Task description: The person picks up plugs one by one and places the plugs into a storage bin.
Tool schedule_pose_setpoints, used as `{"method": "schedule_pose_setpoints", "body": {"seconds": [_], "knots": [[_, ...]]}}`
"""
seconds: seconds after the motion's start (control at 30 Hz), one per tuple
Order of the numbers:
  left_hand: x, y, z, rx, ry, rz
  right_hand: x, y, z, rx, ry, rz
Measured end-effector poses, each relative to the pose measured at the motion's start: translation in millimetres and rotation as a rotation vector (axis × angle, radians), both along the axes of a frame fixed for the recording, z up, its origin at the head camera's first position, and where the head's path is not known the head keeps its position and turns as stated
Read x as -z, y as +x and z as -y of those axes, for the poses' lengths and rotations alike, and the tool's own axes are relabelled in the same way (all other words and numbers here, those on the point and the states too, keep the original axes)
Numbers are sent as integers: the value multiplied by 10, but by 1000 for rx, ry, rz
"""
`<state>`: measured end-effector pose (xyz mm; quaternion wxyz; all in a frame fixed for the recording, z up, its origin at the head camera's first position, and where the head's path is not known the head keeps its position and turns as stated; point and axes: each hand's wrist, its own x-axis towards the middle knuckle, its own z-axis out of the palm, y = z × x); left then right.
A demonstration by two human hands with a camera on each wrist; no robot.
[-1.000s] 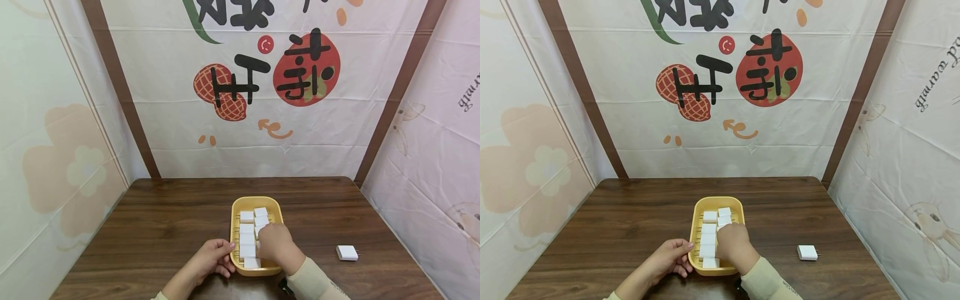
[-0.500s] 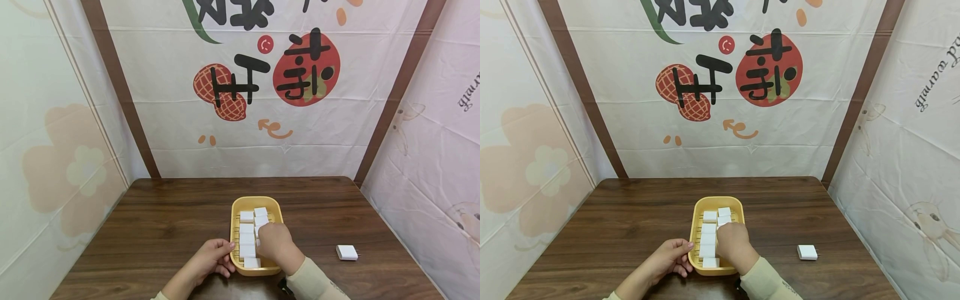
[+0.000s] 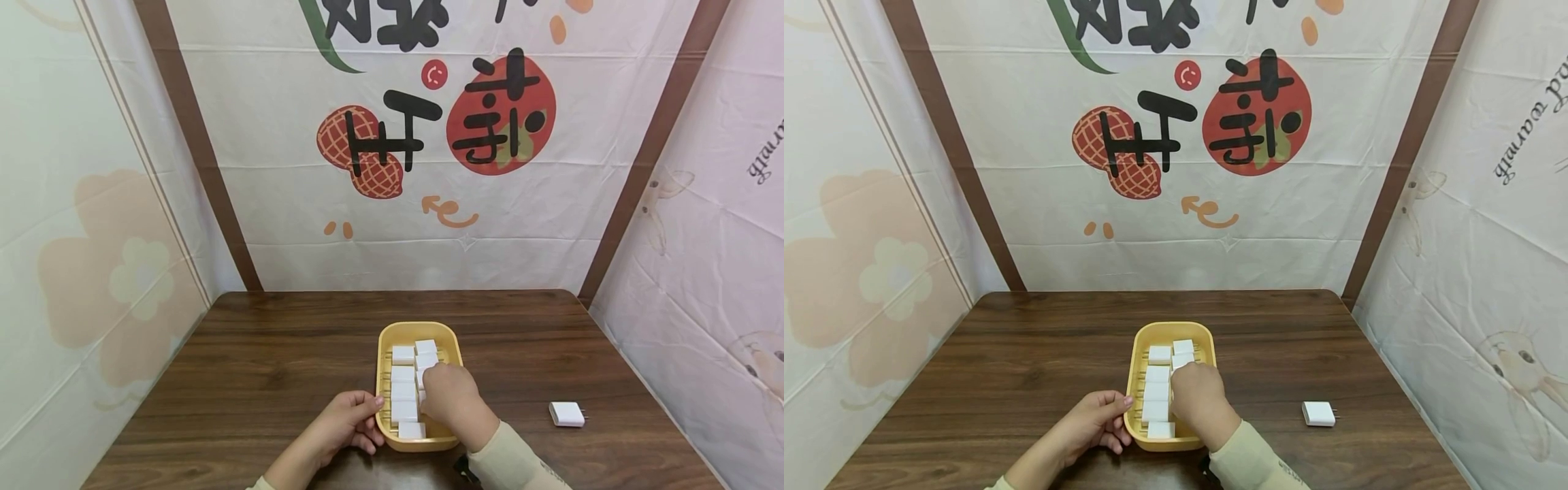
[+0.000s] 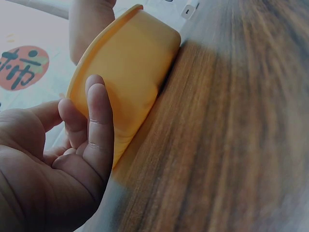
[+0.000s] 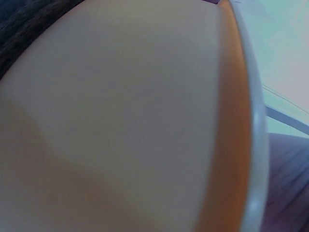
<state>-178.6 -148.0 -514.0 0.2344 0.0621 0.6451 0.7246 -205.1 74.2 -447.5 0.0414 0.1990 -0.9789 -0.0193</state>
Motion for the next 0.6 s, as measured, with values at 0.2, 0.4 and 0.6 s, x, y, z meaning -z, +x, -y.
{"method": "schedule_pose_setpoints", "body": {"seconds": [0.2,0.4,0.6], "knots": [[5,-3,1,2,0,1,-30,1,-13,-10,-25,9],[8,-1,2,-1,-2,1,-70,-3,-32,-8,-37,15],[0,3,2,-3,-13,4,-141,18,-57,-26,-22,8]]}}
